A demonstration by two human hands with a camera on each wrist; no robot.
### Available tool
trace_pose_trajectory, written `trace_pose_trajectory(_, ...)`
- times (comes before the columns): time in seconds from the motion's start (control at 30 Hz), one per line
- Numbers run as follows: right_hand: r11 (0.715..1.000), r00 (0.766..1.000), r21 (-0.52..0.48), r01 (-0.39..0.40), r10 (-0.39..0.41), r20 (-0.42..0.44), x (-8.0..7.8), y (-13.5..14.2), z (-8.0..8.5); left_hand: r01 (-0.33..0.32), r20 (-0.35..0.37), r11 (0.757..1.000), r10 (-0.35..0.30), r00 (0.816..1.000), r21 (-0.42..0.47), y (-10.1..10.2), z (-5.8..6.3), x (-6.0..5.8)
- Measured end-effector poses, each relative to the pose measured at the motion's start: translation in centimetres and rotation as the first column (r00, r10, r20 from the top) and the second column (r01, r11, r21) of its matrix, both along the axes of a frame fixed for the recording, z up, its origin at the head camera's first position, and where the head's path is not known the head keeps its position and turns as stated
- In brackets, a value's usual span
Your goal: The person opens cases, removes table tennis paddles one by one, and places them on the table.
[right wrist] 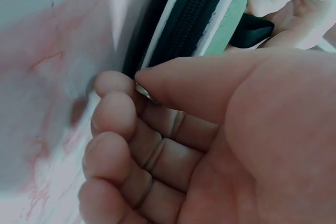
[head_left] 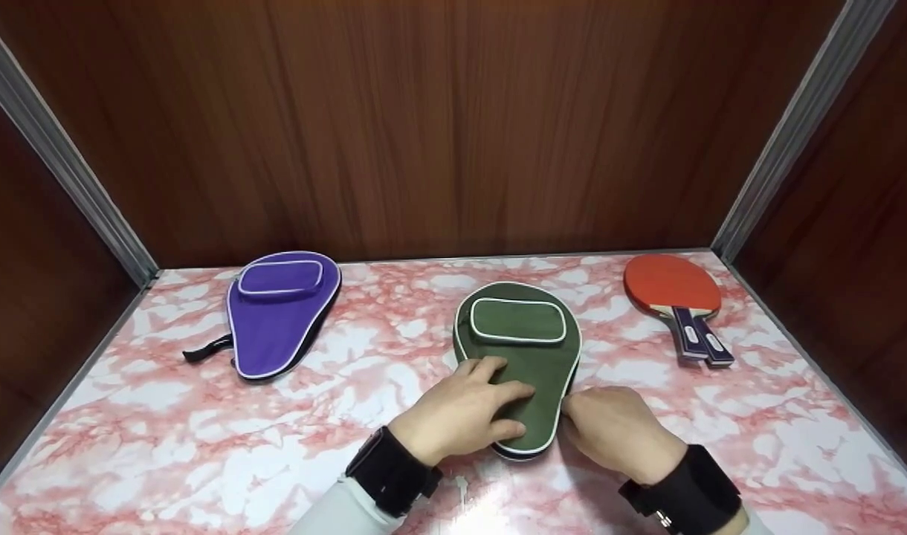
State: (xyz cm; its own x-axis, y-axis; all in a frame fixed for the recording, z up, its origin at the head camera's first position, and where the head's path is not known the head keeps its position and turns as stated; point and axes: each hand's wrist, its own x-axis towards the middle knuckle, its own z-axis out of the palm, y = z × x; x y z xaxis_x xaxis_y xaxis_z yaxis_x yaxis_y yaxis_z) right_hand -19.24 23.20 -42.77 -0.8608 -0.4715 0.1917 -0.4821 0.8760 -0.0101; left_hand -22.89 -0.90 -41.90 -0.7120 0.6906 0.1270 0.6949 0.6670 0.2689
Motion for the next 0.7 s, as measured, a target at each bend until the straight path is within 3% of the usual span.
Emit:
trace_pose_trajectory(0.57, 0.994, 0.993, -0.009, -0.112, 0.112, 0.024, 0.86, -0.06, 0.45, 0.003, -0.056, 1.000, -0.003, 0.998, 0.003, 0.00, 0.01, 0.23)
trace_pose_trajectory(0.7, 0.994, 0.991, -0.035, -0.105, 0.108, 0.078, 0.86, 0.10, 0.63, -0.004, -0.094, 1.000, 0.002, 0.996, -0.019, 0.23, -0.06, 0.59)
